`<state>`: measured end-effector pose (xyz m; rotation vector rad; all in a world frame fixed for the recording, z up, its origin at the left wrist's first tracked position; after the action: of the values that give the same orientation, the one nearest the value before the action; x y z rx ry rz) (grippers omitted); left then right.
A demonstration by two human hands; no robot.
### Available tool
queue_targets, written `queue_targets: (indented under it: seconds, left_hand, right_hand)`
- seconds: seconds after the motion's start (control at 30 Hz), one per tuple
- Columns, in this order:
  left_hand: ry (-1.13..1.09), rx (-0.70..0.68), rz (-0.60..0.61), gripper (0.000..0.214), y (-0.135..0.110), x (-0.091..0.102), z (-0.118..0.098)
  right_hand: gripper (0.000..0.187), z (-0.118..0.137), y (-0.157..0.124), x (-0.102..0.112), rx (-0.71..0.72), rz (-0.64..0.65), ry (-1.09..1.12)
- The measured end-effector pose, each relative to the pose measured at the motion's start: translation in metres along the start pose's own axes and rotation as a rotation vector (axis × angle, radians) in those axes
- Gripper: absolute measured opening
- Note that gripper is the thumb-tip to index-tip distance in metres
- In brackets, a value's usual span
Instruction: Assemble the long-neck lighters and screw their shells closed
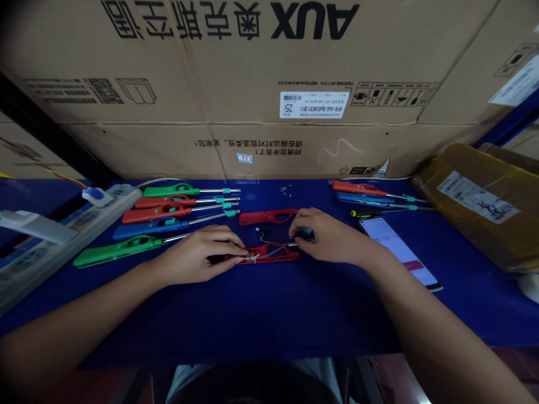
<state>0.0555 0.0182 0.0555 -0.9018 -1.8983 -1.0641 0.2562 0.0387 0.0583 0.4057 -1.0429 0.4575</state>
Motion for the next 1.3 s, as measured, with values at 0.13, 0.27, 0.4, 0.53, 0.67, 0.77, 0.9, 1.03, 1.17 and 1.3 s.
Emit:
queue_targets:
  seconds: [0.13, 0.27, 0.4, 0.53, 0.67, 0.77, 0.9, 1.03, 1.17, 1.3]
  left_hand:
    - [0.009, -0.03, -0.001, 0.021, 0.0, 0.002, -0.001]
    - [0.006, -0.05, -0.013, 0.019, 0.002, 0.004, -0.001]
    - [0.0, -0.089, -0.007, 0.019, 0.002, 0.006, 0.0]
    - [-0.001, -0.123, -0.009, 0.02, 0.001, 0.009, 0.0]
    - [-0.017, -0.126, -0.004, 0.019, 0.001, 0.009, 0.0]
    - [-0.032, -0.127, 0.002, 0.02, 0.0, 0.008, 0.0]
    - [-0.023, -0.13, 0.002, 0.02, 0.001, 0.008, 0.0]
    - [-0.02, -0.134, 0.003, 0.02, 0.001, 0.009, -0.001]
    - [-0.02, -0.133, -0.001, 0.02, 0.001, 0.008, -0.001]
    - [-0.014, -0.123, 0.004, 0.02, 0.001, 0.005, -0.002]
  right_hand:
    - [0.012, 0.004, -0.004, -0.003, 0.026, 0.046, -0.05]
    - [0.01, 0.004, -0.003, -0.011, 0.041, 0.087, -0.043]
    - [0.011, 0.006, -0.003, -0.012, 0.022, 0.128, -0.019]
    - [0.009, 0.008, -0.003, -0.01, -0.036, 0.154, -0.015]
    - [0.008, 0.011, -0.001, -0.004, -0.03, 0.073, 0.02]
    - [0.008, 0.015, -0.002, 0.0, -0.006, 0.033, 0.057]
    - [0.007, 0.018, -0.007, -0.005, -0.009, 0.16, 0.086]
    - [0.006, 0.018, -0.013, -0.01, -0.026, 0.286, 0.077]
    - [0.007, 0.021, -0.011, -0.01, -0.018, 0.258, 0.055]
    - [0.015, 0.025, -0.002, -0.011, -0.012, 0.066, 0.039]
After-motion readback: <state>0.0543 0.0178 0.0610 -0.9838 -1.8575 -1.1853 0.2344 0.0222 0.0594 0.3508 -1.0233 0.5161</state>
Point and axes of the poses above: each hand's wrist, its own y-axis towards the middle knuckle, its own x-axis out of the back of the hand, z = x × y, the point moved 8 cm from there along y, towards the middle knuckle, and after that the axes turned 5 degrees about -x, right-handed, at the moved point
